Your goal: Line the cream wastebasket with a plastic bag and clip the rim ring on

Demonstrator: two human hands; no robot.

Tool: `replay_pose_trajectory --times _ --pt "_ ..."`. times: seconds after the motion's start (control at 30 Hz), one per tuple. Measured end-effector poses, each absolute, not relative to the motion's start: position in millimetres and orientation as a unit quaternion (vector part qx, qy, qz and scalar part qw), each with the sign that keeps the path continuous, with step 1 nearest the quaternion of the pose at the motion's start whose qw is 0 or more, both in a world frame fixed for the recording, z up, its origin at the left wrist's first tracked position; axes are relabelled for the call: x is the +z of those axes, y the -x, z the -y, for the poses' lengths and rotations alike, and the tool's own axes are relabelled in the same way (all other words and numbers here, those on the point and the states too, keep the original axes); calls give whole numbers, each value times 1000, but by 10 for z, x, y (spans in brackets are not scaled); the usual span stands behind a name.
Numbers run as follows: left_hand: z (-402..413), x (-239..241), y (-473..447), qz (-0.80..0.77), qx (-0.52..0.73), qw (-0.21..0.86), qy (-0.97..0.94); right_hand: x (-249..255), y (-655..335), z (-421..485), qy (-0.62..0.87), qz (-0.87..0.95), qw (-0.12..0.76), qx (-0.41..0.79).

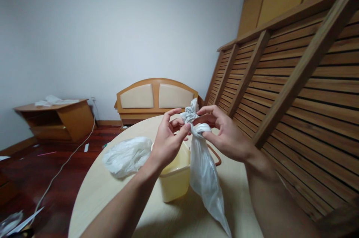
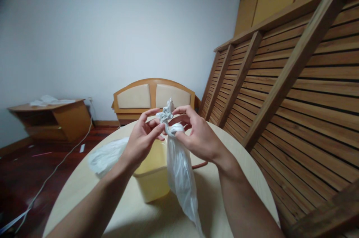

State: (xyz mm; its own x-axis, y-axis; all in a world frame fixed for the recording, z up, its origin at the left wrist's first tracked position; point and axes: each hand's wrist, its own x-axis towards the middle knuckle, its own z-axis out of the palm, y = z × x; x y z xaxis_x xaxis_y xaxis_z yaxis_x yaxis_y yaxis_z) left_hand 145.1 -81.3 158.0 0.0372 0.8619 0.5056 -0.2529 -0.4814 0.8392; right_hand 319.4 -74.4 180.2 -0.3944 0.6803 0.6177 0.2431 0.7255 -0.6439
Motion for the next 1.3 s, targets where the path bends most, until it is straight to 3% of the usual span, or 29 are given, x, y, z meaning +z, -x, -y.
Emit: replay_pose_trajectory --times 0.17,0.4,0.53,0.7,0.93,1.03,1.2,1.3 --pt "817 1610 -1412 -228 678 481 -506 1772 -3229 739 237 808 398 365" --pt "835 1630 -1402 -209 672 506 -498 1722 -3180 654 268 767 418 406" --pt "818 1584 -1453 -235 631 477 -564 1758 -3155 632 281 739 467 395" --pt "814 1477 -1523 -247 531 521 -620 1793 -3096 648 229 657 526 489" --pt "816 1429 -1554 -290 499 471 -667 1809 -3114 626 251 559 600 515" --pt "827 1457 -1549 -294 525 468 -647 1762 -3130 578 285 576 573 509" --pt "848 1514 -1517 -277 573 525 -565 1675 -3134 566 289 684 435 510" --pt "852 1545 -1502 -279 590 532 -539 1663 -3123 572 271 692 441 504"
